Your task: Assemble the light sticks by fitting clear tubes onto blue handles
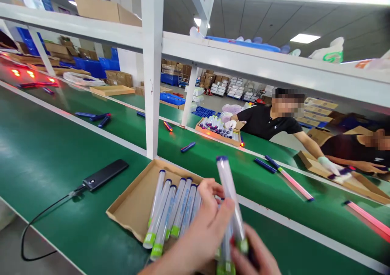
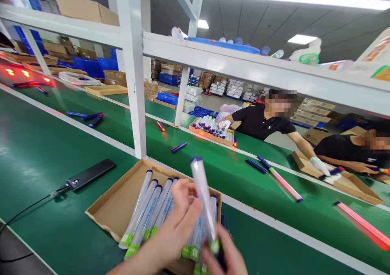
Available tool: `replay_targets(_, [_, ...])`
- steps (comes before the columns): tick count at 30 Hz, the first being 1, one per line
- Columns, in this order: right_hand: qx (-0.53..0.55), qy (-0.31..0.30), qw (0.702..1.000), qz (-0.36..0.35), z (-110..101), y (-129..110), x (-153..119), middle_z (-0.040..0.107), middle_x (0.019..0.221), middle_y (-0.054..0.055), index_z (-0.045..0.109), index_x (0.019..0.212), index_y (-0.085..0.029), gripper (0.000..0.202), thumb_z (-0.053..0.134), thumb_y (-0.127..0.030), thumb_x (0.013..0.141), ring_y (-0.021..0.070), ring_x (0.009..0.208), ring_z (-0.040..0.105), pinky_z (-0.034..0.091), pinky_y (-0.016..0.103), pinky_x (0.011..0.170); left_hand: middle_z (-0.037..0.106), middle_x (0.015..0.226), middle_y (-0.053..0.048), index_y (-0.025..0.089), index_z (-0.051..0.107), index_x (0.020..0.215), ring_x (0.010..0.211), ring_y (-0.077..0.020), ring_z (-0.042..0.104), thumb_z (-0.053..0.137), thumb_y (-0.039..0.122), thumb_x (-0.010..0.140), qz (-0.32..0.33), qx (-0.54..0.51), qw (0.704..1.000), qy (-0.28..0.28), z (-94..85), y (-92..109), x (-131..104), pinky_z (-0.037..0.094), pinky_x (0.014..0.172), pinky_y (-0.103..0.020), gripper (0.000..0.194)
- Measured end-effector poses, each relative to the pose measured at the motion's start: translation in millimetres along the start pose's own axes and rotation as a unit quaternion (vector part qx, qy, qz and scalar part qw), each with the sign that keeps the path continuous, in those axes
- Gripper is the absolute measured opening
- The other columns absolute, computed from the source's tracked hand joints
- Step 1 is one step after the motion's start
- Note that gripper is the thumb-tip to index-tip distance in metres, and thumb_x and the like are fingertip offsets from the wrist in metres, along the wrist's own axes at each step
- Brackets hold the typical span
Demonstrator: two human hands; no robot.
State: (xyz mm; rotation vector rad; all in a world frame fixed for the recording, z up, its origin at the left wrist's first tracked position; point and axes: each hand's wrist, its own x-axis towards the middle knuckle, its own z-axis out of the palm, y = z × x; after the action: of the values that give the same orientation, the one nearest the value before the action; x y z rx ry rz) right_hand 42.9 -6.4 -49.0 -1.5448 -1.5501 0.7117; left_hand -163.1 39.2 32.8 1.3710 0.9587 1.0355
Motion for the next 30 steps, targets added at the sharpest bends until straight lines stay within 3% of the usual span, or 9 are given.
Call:
replay_targets(2, [-0.082, 0.005, 0.995, 0.053, -19.3, 14.5, 66.5, 0.077, 0.116, 0.008, 0.054, 0.147, -0.025, 0.06, 0.053, -0.065, 0.101, 0.031, 0.105, 0.074, 0.063, 0.046, 0.093, 0.061, 0.137, -0.02, 0.021, 0.047, 0.14, 0.133, -0.0367, 0.056, 0.053, 0.05, 0.103, -0.001, 0.211, 0.977, 0.008, -38.2, -2.1, 17.8, 0.044, 0.114, -0.055, 0.047])
replay_targets(5, [-0.177, 0.047, 0.971, 0.155, -57.1, 33.3, 162.2, 0.074, 0.106, 0.007, 0.06, 0.136, -0.017, 0.039, 0.062, -0.042, 0.107, 0.0257, 0.093, 0.073, 0.062, 0.045, 0.089, 0.063, 0.129, -0.027, 0.013, 0.056, 0.127, 0.127, -0.0453, 0.06, 0.045, 0.025, 0.101, -0.155, 0.508, 0.847, 0.018, -91.3, -18.0, 21.3, 0.049, 0.099, -0.058, 0.031])
replay_targets(8, [-0.251, 0.065, 0.939, 0.225, -68.0, 42.9, 216.7, 0.071, 0.125, 0.008, 0.068, 0.127, -0.019, 0.029, 0.073, -0.035, 0.104, 0.0263, 0.108, 0.072, 0.061, 0.047, 0.095, 0.069, 0.121, -0.027, 0.011, 0.057, 0.128, 0.119, -0.0451, 0.067, 0.038, 0.025, 0.102, -0.234, 0.556, 0.798, -0.001, -125.9, -41.8, 8.7, 0.051, 0.092, -0.053, 0.035])
replay_targets(11, [-0.281, 0.059, 0.933, 0.215, -27.7, 35.0, 247.2, 0.064, 0.142, 0.011, 0.066, 0.134, -0.019, 0.034, 0.074, -0.033, 0.103, 0.0308, 0.123, 0.066, 0.058, 0.054, 0.103, 0.074, 0.114, -0.021, 0.018, 0.052, 0.134, 0.112, -0.0414, 0.072, 0.032, 0.032, 0.103, -0.217, 0.501, 0.838, -0.006, -141.2, -59.3, 0.5, 0.05, 0.089, -0.049, 0.04])
replay_targets(16, [-0.221, -0.04, 0.965, 0.133, 99.5, -9.3, 314.0, 0.066, 0.141, 0.011, 0.066, 0.137, -0.02, 0.037, 0.072, -0.037, 0.105, 0.0296, 0.121, 0.068, 0.059, 0.052, 0.102, 0.073, 0.117, -0.022, 0.019, 0.048, 0.129, 0.109, -0.0421, 0.072, 0.025, 0.034, 0.1, -0.238, 0.441, 0.865, -0.009, -150.2, -68.3, 1.5, 0.049, 0.087, -0.051, 0.04])
replay_targets(19, [-0.172, -0.066, 0.97, 0.156, 142.6, -29.1, 345.9, 0.065, 0.141, 0.011, 0.064, 0.138, -0.019, 0.04, 0.072, -0.039, 0.105, 0.0299, 0.119, 0.068, 0.06, 0.052, 0.1, 0.074, 0.119, -0.017, 0.024, 0.051, 0.125, 0.113, -0.0392, 0.07, 0.029, 0.046, 0.101, -0.231, 0.33, 0.914, 0.043, -161.0, -71.1, -2.0, 0.05, 0.093, -0.049, 0.04])
replay_targets(22, [-0.109, -0.079, 0.971, 0.199, 137.4, -33.5, 352.7, 0.065, 0.139, 0.011, 0.065, 0.136, -0.019, 0.037, 0.073, -0.036, 0.104, 0.0289, 0.116, 0.069, 0.062, 0.05, 0.096, 0.073, 0.122, -0.008, 0.029, 0.057, 0.123, 0.111, -0.0339, 0.07, 0.041, 0.06, 0.097, -0.203, 0.126, 0.96, 0.142, -173.0, -69.4, -4.0, 0.056, 0.09, -0.041, 0.043])
replay_targets(25, [0.0, -0.11, 0.97, 0.219, 102.1, -32.8, 330.8, 0.069, 0.127, 0.009, 0.066, 0.132, -0.018, 0.033, 0.072, -0.036, 0.105, 0.0242, 0.102, 0.072, 0.065, 0.043, 0.086, 0.067, 0.085, -0.001, 0.027, 0.062, 0.105, 0.067, -0.0228, 0.063, 0.056, 0.067, 0.09, -0.235, -0.096, 0.948, 0.193, -171.4, -58.4, 6.7, 0.053, 0.055, -0.032, 0.043])
replay_targets(30, [0.236, -0.177, 0.936, 0.189, 41.8, -43.2, 224.1, 0.068, 0.099, 0.002, 0.063, 0.122, -0.018, 0.029, 0.065, -0.042, 0.107, 0.0139, 0.07, 0.065, 0.057, 0.026, 0.059, 0.055, 0.071, 0.002, 0.018, 0.063, 0.091, 0.05, -0.0086, 0.044, 0.076, 0.054, 0.085, -0.153, -0.347, 0.911, 0.163, -125.3, -23.5, 47.0, 0.039, 0.04, -0.018, 0.039])
